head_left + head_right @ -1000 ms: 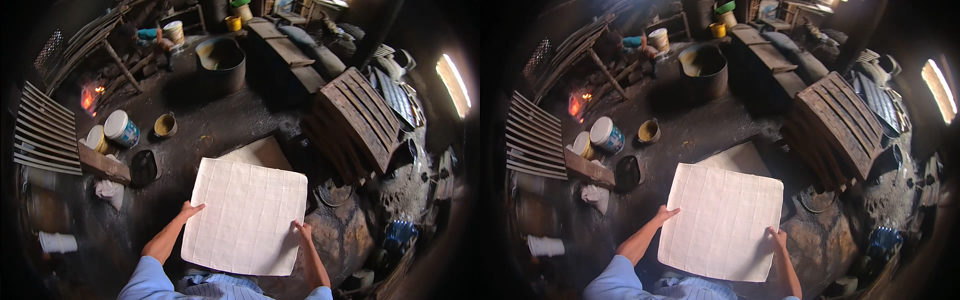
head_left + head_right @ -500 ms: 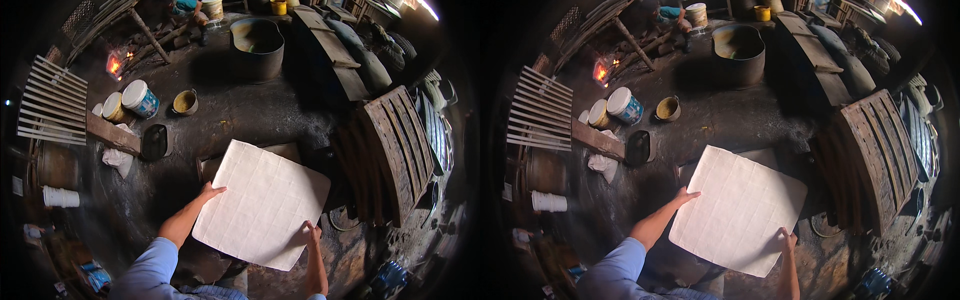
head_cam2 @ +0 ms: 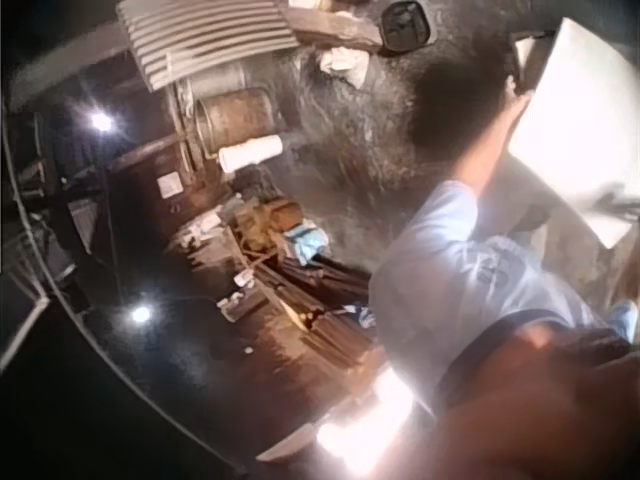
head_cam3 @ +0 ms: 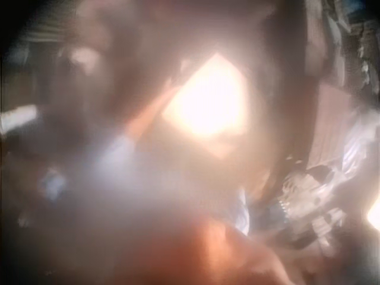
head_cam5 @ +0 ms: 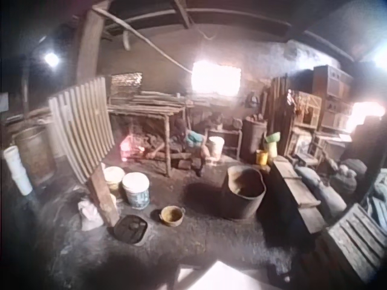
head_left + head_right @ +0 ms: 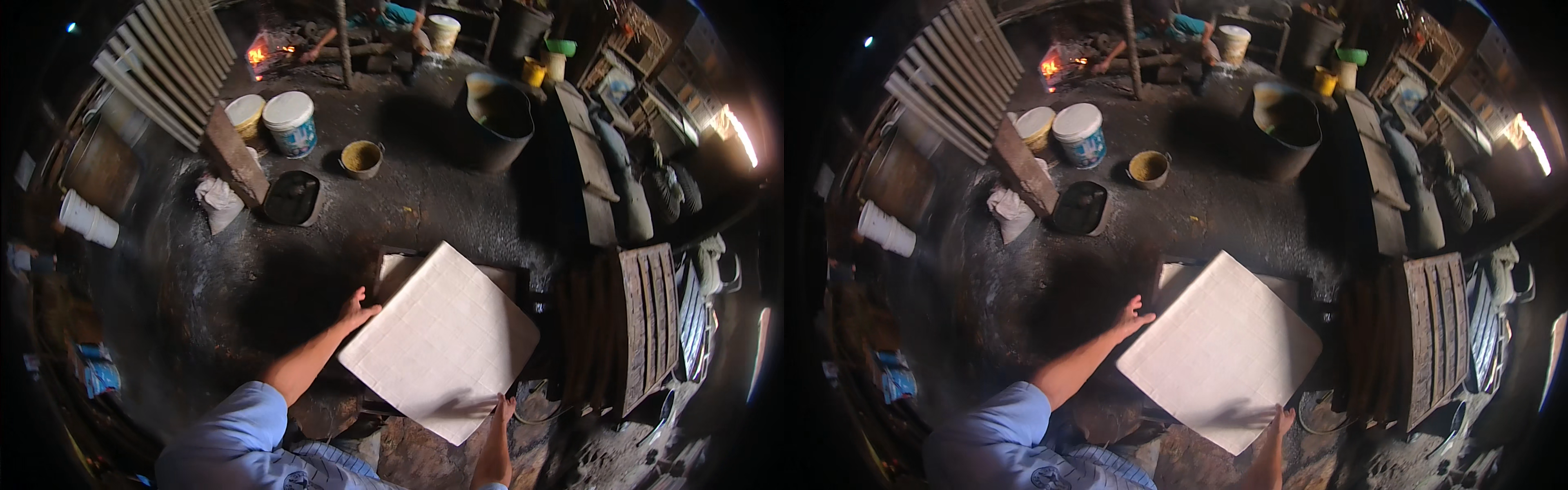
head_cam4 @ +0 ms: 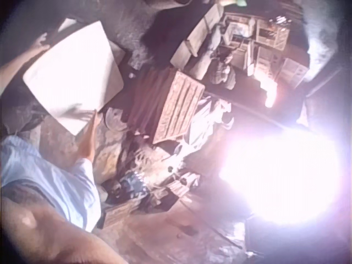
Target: The person places a white sheet onto a wooden frame, covers it with a yellow cloth, and presses it down. They then flip the frame to remove the sheet and place it on a stack. The person repeats this process with another frame, scoops a liquid mixture from a large vat into a bucket, and continues the pressing and stacking cycle.
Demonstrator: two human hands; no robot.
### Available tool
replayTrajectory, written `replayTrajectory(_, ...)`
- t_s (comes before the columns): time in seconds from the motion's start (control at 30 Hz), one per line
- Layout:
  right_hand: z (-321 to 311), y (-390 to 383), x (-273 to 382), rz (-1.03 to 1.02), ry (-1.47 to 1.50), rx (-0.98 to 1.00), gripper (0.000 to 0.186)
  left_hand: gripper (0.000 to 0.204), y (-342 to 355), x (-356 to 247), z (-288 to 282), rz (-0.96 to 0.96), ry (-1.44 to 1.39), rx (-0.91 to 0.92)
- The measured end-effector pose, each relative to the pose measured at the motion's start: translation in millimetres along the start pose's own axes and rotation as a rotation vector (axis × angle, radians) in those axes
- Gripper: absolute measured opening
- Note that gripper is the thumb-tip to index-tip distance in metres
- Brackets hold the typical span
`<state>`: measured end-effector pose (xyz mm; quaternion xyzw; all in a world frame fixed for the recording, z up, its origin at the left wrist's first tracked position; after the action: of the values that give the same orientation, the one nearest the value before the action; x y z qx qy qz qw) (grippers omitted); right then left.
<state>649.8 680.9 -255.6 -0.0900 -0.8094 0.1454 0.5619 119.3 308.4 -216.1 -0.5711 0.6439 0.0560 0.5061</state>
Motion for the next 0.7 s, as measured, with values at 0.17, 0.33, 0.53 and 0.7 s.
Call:
replayTrajectory(0.17,-20,-70,16,-0.317,-0.234,-0.080,0.052,0.068,-103,112,-78,0.052,-0.067,0.026)
replayTrajectory(0.33,126,-293,-73,0.187,-0.162,0.226,0.039,0.026,-263,459,-246,-0.293,0.056,-0.173)
replayTrajectory(0.53,254,-474,-129,0.367,-0.469,0.455,0.028,0.029,-425,693,-488,-0.579,-0.126,-0.593)
replayTrajectory(0.7,466,-563,-72,0.288,-0.551,0.682,0.027,0.034,-488,735,-650,-0.572,-0.877,-1.063)
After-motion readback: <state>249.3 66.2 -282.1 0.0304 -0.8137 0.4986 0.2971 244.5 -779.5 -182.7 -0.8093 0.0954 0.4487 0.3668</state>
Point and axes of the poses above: each hand's wrist, its own y-axis towards the middle knuckle, its own z-axis out of the palm, x = y × z, the point moved 10 cm from there along y, towards the middle knuckle, and after that the axes turned 12 degrees about y, right-handed, at the moved point
